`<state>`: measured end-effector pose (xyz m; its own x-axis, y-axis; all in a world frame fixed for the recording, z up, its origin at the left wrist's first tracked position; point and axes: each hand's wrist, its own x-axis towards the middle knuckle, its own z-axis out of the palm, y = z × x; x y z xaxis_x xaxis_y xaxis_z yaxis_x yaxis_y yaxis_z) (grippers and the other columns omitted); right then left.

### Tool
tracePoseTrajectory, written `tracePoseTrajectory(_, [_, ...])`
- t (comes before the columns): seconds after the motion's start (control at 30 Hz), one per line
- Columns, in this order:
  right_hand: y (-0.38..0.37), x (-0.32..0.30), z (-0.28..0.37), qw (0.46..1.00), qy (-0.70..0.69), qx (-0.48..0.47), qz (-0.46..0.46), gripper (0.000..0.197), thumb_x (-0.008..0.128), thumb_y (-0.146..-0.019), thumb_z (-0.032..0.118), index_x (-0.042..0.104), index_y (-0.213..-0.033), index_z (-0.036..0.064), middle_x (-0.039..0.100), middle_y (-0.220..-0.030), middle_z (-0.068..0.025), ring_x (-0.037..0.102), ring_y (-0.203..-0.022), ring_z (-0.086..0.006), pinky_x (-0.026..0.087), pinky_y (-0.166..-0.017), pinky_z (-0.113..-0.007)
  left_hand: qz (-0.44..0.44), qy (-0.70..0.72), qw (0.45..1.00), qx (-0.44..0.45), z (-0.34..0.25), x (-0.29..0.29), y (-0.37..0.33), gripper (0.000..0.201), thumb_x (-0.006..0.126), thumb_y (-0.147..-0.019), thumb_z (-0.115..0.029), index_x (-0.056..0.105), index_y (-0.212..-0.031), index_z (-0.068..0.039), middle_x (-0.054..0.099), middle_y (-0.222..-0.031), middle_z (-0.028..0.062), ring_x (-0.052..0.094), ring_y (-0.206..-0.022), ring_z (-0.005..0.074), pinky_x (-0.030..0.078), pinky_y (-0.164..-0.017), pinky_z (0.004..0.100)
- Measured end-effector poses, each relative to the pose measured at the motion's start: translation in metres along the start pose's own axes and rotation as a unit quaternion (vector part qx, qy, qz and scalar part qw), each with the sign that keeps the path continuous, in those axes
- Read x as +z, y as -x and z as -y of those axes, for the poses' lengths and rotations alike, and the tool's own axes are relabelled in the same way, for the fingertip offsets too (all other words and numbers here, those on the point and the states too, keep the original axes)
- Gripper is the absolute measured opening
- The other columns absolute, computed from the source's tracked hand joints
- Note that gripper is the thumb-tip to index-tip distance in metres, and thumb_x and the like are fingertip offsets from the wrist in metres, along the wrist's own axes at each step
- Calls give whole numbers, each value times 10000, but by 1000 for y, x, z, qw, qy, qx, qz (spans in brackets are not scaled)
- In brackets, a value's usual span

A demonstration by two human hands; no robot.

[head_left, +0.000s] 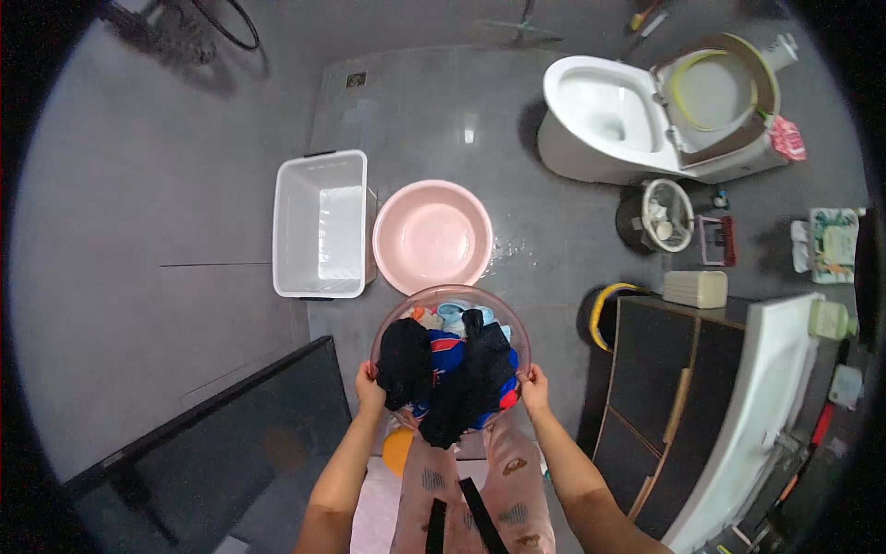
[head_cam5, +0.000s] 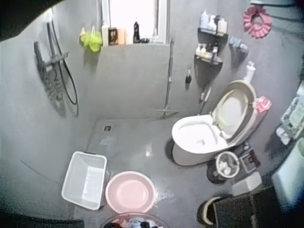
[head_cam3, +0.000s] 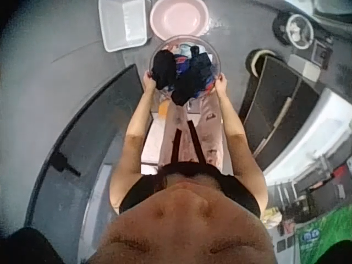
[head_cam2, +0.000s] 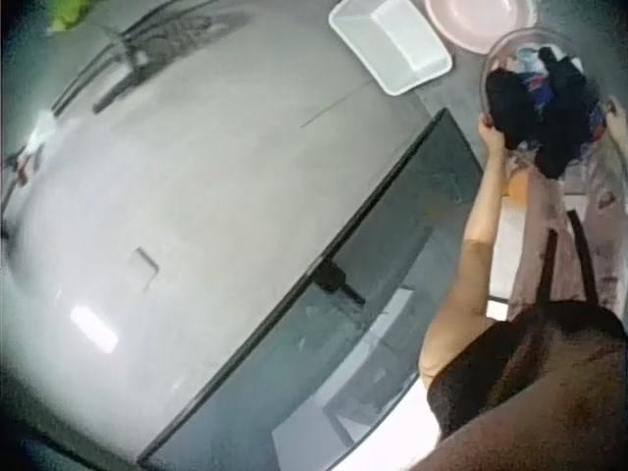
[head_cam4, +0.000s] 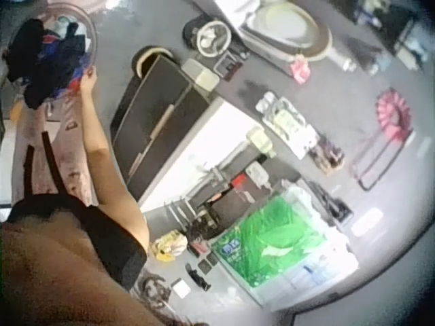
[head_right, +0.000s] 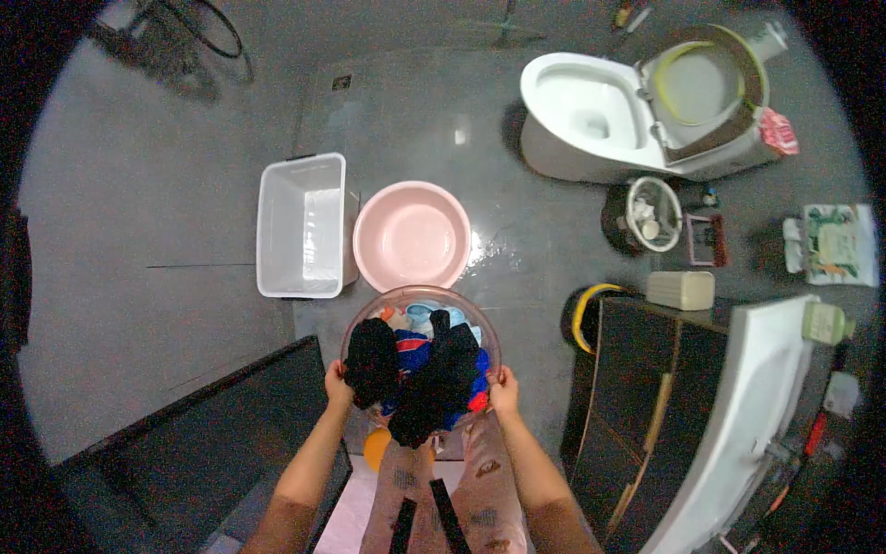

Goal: The person hand-washes and wrings out various clothing items in a sink, placing them into a basin. The person then carries the basin away and wrings out the remaining garments over the sink.

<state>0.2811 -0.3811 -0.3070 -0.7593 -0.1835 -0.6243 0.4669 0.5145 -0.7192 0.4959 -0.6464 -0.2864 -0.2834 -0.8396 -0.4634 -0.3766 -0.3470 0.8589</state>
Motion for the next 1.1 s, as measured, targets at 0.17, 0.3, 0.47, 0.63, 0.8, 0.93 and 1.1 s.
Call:
tracePoseTrajectory(0.17, [-111, 73, -132, 997, 22, -59, 53, 83, 564, -775, 28, 539, -854, 22, 529, -668, -14, 480, -610, -109, 413, -571, -259, -9, 144, 986, -89, 207, -4, -100, 128, 606, -738, -77, 480, -751, -72, 407, -656, -36, 392, -638, 88, 346, -608, 210])
tracePoseTrajectory(0.3, [-154, 87, -167, 993, 105, -10, 51, 52, 549, -796, 21, 520, -836, 38, 531, -660, -13, 495, -549, -101, 405, -488, -243, -24, 50, 965, -256, 264, 21, -126, 81, 566, -744, -40, 493, -778, -45, 477, -699, -8, 444, -680, 110, 374, -636, 233])
tracePoseTrajectory(0.47, [-195, 123, -181, 988, 121, -20, 95, 125, 533, -806, 16, 535, -931, 26, 572, -706, -40, 519, -573, -110, 416, -492, -256, -37, 5, 994, -107, 338, 3, -180, 212, 407, -707, 107, 494, -883, 28, 541, -855, 77, 492, -801, 152, 389, -754, 240])
tracePoseTrajectory(0.63, [-257, 116, -167, 989, 123, -68, 34, 117, 522, -818, 30, 534, -934, 29, 573, -719, -32, 520, -583, -108, 417, -489, -253, 27, -85, 995, -46, 292, 72, -229, 188, 446, -731, 90, 517, -889, 18, 561, -808, 58, 506, -749, 156, 411, -706, 258])
tracePoseTrajectory(0.8, [-314, 114, -145, 992, 102, -46, 51, 205, 495, -833, 42, 491, -1036, 69, 559, -796, -42, 531, -644, -135, 439, -535, -271, 35, -45, 998, -30, 272, 123, -265, 31, 516, -780, -28, 504, -807, -19, 514, -717, 17, 468, -689, 107, 396, -646, 240])
tracePoseTrajectory(0.93, [-319, 182, -142, 988, 61, -56, 127, 318, 469, -798, -21, 475, -1092, 101, 552, -826, -40, 538, -710, -142, 449, -570, -277, -8, 8, 1000, 20, 339, 60, -340, 115, 543, -767, -71, 438, -725, -57, 453, -677, -15, 414, -663, 80, 385, -625, 228])
tracePoseTrajectory(1.1, [-314, 139, -170, 991, 54, 39, 117, 424, 487, -781, -13, 434, -1177, 127, 564, -921, -61, 546, -769, -159, 461, -651, -293, -12, -115, 992, -43, 331, 116, -284, 41, 525, -750, -53, 502, -783, -61, 476, -700, -14, 435, -665, 106, 394, -644, 252])
